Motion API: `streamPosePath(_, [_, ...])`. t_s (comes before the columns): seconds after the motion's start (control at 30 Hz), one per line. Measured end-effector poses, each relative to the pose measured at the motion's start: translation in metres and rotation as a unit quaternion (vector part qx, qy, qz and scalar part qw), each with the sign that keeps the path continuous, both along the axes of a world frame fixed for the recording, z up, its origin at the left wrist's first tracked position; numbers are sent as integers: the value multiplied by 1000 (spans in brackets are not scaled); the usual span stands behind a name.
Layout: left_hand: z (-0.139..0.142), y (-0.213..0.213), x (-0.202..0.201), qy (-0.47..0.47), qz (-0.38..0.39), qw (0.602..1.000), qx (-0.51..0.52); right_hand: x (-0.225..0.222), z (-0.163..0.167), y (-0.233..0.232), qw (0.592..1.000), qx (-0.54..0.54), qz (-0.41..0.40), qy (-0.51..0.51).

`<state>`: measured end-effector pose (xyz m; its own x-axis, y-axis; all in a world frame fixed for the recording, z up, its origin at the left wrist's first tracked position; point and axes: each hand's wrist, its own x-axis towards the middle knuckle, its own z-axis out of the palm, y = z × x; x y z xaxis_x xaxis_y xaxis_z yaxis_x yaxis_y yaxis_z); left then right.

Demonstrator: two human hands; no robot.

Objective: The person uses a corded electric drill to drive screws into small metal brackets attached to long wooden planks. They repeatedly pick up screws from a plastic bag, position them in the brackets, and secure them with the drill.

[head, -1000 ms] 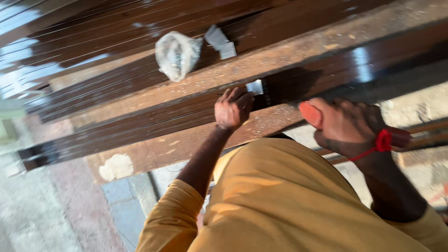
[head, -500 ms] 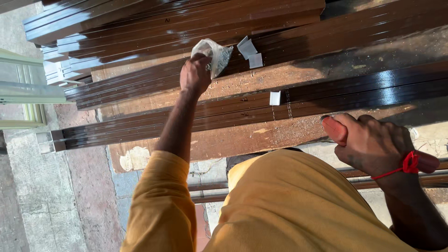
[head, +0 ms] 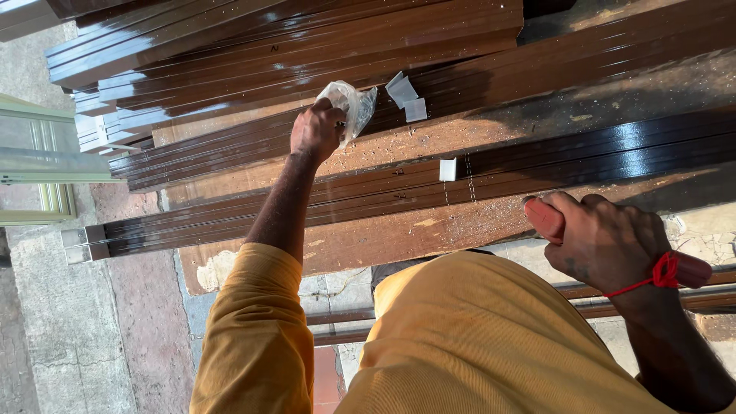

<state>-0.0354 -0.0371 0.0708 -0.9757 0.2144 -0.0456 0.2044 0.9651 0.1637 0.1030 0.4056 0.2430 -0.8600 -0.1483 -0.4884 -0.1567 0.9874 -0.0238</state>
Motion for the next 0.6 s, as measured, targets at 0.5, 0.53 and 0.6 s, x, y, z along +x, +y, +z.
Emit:
streamPosePath(0.5, [-6,-13,-3,7,268,825,497,-8,1,2,997,-43,-23,-66])
streamPosePath(0.53, [-5,-15,-2,-24,286,762,581,-8,1,2,996,-37,-26,-76])
streamPosePath(0.6, [-3,-16,3,-63,309,625,714,-9,0,0,997,-45,-12,-59])
